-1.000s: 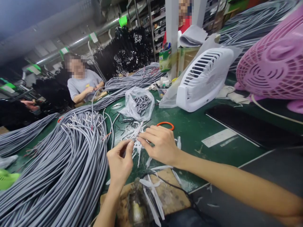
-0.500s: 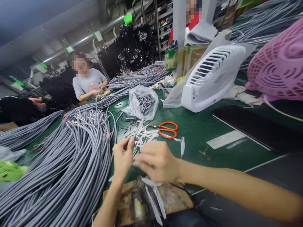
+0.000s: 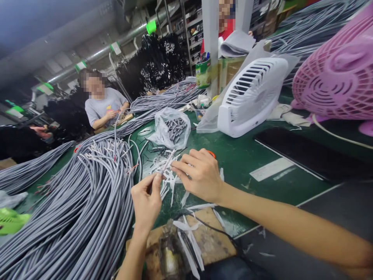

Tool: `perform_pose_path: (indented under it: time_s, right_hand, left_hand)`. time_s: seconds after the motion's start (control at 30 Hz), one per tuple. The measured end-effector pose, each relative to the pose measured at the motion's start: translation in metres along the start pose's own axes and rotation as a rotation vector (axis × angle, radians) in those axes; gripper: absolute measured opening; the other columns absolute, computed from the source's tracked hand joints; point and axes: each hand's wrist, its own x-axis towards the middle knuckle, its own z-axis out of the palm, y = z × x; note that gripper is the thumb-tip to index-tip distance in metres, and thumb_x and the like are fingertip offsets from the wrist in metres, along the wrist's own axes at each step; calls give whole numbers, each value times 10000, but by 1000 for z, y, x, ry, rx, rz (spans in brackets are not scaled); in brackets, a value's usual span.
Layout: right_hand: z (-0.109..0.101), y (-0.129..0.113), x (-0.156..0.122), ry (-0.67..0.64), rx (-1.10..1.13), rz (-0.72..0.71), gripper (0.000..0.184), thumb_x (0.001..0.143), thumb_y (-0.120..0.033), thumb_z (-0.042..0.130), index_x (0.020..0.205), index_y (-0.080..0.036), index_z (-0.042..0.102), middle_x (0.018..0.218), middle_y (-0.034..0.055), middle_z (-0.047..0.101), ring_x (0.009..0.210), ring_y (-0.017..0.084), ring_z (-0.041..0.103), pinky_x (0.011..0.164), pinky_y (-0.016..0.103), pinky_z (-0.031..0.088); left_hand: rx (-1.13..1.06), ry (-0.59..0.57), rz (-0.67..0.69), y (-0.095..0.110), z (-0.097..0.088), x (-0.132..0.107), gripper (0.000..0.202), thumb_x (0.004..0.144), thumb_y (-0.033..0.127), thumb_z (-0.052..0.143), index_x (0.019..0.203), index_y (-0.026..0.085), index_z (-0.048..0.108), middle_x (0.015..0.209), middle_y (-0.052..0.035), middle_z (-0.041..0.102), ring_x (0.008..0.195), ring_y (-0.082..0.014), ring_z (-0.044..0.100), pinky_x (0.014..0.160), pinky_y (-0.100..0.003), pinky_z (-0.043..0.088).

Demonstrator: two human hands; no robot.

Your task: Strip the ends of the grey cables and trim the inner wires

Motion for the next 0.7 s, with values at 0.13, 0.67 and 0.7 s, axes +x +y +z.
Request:
perform_pose_path:
  time_s: [0.13, 0.67, 0.7]
  right_hand:
    - [2, 4, 0, -43, 90, -27, 182, 831, -206, 544, 711, -156, 672, 580, 6, 595, 612, 145, 397, 606, 288, 240]
    - [3, 4, 2, -147, 541, -29, 318, 869, -272, 493, 620, -135, 635, 505, -2, 522, 549, 116, 380, 577, 271, 273]
    - [2, 2, 2, -141, 550, -43, 332, 876, -283, 483, 624, -131, 635, 501, -1, 518, 542, 113, 381, 572, 272, 274]
  left_hand:
    - [102, -7, 101, 2, -3, 1, 306, 786, 315, 490, 623, 126, 667, 443, 37, 389, 395, -69, 285, 418, -205, 270]
    - [-27, 65, -51, -10, 4, 5, 236, 743, 296, 535, 627, 144, 673, 492, 5, 543, 461, -123, 453, 477, -220, 327]
    - [-11, 89, -53, -11, 5, 5, 233, 746, 289, 529, 633, 145, 675, 502, 1, 555, 469, -125, 462, 483, -222, 328]
